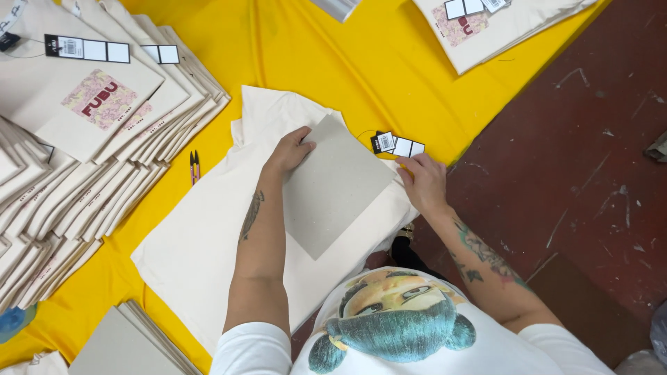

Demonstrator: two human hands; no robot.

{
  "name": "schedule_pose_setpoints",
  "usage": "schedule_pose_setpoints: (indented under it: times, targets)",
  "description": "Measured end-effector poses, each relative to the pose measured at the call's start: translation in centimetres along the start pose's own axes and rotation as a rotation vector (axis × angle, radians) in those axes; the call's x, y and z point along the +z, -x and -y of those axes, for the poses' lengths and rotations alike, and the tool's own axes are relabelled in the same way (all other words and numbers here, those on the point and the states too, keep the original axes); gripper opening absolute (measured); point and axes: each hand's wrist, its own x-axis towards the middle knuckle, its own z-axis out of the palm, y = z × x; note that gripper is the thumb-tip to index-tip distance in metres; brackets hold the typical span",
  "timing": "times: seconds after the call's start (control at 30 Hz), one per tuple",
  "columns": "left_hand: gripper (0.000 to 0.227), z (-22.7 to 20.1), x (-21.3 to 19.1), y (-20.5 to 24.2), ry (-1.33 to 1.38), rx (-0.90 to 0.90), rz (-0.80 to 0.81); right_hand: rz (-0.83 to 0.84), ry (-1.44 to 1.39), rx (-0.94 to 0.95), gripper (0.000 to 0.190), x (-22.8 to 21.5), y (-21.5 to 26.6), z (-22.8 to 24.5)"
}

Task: Folding t-shirts using a cardboard template on a work table to create uniform stacks.

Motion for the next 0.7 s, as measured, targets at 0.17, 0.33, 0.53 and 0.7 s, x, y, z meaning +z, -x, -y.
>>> schedule_pose_setpoints:
  times: [0.17,0.33,0.53,0.7]
  targets:
    - [0.024,-0.1,-0.1,1.0,0.003,0.026,0.015,0.053,0.081,-0.114,0.006,1.3,-1.2,-0.3]
    - [0.025,-1.2,0.5,2.0,0.084,-0.037,-0.060,-0.192,-0.099,0.118,0.011,0.4,-1.9,-2.7]
    - [0.029,-2.3,0.8,1.6,0.048,0.005,-0.159,-0.421,-0.159,-0.006,0.014,-2.7,-1.6,1.3]
    - [0.042,0.0,2.4,-0.2,-0.050,0.026,-0.202,-0.113,-0.159,-0.404,0.031,1.0,0.4,9.2]
